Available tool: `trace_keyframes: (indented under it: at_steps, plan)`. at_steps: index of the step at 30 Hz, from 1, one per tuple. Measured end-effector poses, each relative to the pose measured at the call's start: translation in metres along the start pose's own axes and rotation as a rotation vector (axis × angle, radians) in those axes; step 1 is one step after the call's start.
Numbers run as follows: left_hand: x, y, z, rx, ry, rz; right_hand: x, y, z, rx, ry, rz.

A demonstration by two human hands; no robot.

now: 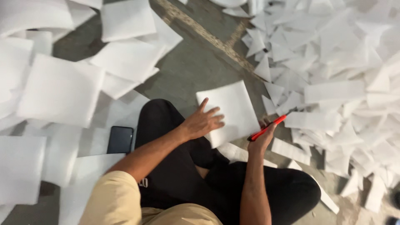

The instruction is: The person sits on the floor and uses a red utility knife to cut white foam sheets into smaller pieces. They repeatedly pick up sheets, cut them, and place the cut pieces aside, creating a growing pile of cut foam.

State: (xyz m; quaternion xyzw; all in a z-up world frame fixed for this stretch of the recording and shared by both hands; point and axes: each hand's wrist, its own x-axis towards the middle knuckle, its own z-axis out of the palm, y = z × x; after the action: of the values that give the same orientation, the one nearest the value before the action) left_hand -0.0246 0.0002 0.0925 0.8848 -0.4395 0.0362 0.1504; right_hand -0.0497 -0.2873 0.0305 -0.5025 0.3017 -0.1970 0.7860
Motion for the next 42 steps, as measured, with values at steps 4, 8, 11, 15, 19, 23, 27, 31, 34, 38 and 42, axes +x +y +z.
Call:
trace_keyframes:
  at_steps: [4,8,11,15,19,23,27,31,34,38,42]
  plan:
    - [-0.016,-0.007,0.002,-0.01,0.004,0.261,-0.004,-0.021,-0.005,-0.593,-0.172,-0.001]
    - [-0.032,-0.023,-0.018,-0.005,0.048,0.399,-0.014,-0.015,0.016,-0.772,-0.292,-0.034]
    - [-0.038,-0.024,-0.027,0.214,0.262,0.408,-0.017,-0.019,0.025,-0.556,-0.376,-0.044]
    - [-0.027,-0.022,-0.016,-0.217,0.205,-0.428,-0.022,-0.022,0.026,-0.556,-0.056,-0.027]
    - [-0.005,-0.013,0.03,-0.987,0.478,-0.695,-0.023,-0.01,0.016,-0.345,-0.122,-0.205]
    - [0.025,-0.003,0.079,-1.227,0.398,-0.952,-0.015,0.012,0.007,-0.011,-0.191,-0.07]
    - [0.056,0.045,0.125,-1.562,0.302,-0.885,-0.021,0.056,0.004,0.088,-0.166,0.222]
    - [0.052,0.017,0.15,-1.417,0.545,-0.892,0.008,0.041,-0.012,-0.266,-0.025,-0.21]
    - [0.017,-0.04,0.15,-1.572,0.605,-1.019,0.016,0.015,-0.026,-0.292,0.111,-0.321]
    - [0.001,-0.064,0.135,-1.503,0.843,-1.202,0.015,0.013,-0.016,-0.262,0.152,-0.166]
    - [0.007,-0.056,0.116,-0.561,0.9,-1.124,0.005,0.052,-0.014,-0.537,-0.024,-0.01]
